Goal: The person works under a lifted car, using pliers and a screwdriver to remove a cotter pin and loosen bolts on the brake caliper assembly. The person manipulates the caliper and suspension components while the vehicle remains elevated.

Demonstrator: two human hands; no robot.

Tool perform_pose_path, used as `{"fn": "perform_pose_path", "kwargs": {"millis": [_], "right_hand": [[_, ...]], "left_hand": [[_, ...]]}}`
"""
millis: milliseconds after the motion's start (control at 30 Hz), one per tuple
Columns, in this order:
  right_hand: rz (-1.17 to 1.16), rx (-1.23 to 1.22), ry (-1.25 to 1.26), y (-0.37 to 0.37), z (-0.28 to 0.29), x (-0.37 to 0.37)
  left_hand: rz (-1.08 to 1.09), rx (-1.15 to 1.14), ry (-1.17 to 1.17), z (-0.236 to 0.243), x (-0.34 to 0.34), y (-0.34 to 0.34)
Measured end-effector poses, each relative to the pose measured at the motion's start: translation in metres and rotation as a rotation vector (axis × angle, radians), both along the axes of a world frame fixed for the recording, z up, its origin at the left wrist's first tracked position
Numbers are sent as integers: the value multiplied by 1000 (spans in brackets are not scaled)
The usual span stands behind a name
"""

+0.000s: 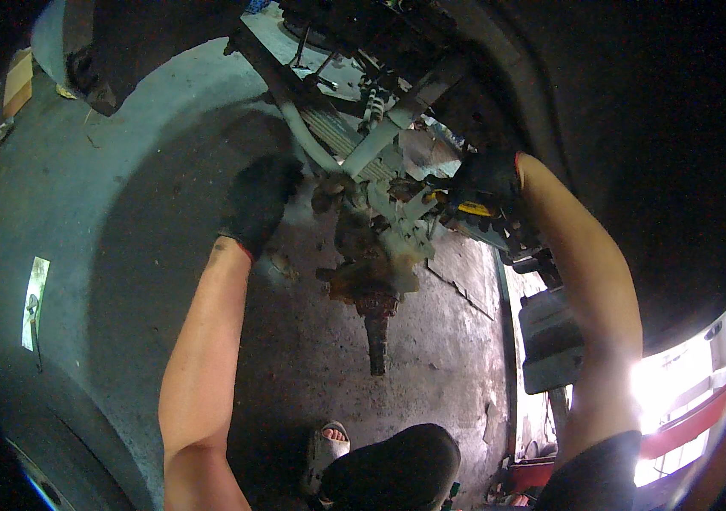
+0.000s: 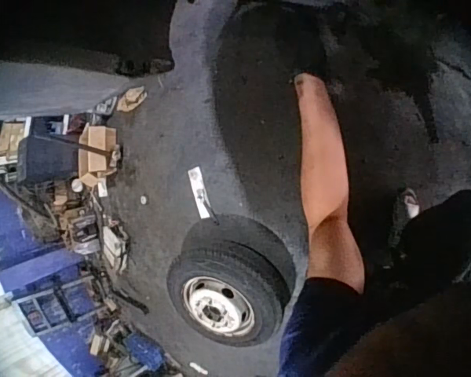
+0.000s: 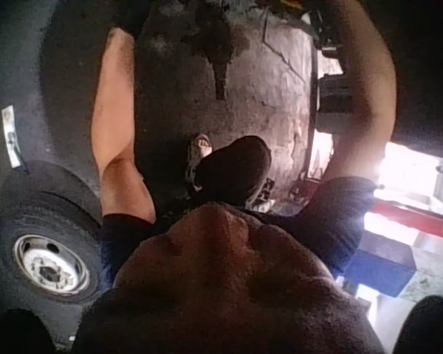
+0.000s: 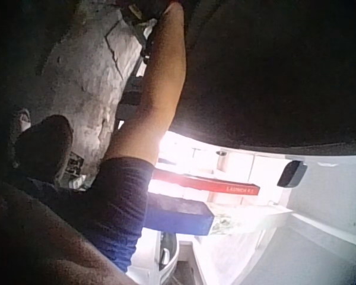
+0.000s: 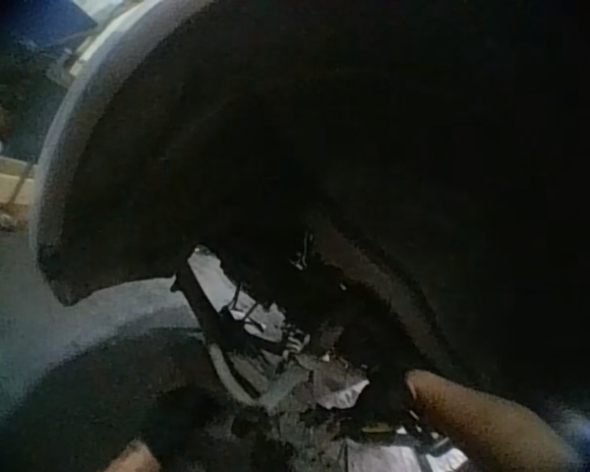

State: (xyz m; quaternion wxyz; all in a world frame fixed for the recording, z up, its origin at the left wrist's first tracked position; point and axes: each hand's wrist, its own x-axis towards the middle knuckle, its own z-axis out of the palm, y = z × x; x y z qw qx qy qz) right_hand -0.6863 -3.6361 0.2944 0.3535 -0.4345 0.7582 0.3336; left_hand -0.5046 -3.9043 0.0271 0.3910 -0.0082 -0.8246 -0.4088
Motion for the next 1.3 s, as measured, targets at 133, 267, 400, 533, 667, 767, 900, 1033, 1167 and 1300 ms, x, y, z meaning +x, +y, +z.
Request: {"fn": "perform_pose_path", "kwargs": {"millis": [133,267,400,533,667,767,900,1033,1167,1300], "right_hand": [[-24,22,35,-6,2,1],[-44,47,76,-12,4,1],[-74,71,118,-17,8,2],[-101,100,159,-19,9,3],[-118,120,193,-22,9,4],[-128,128,211,-23,9,4],[-147,138,233,-25,6,8],[-197,139,259,-22,0,14],[-380,88,296,2,-19,25],[-467,-285,238,41,-42,46]], "left_hand": [[-91,151,-82,0,0,4],[-3,29,-34,-4,-2,7],[-74,131,-1,-9,-7,8],[-77,129,-27,-12,-12,6],[-59,67,-64,-14,-12,5],[-39,46,-67,-15,-12,4],[-139,177,-69,-15,-12,2],[-100,85,-70,-16,-11,-4],[-29,-37,-56,-17,-10,-10],[20,-102,22,-14,-4,-15]]}}
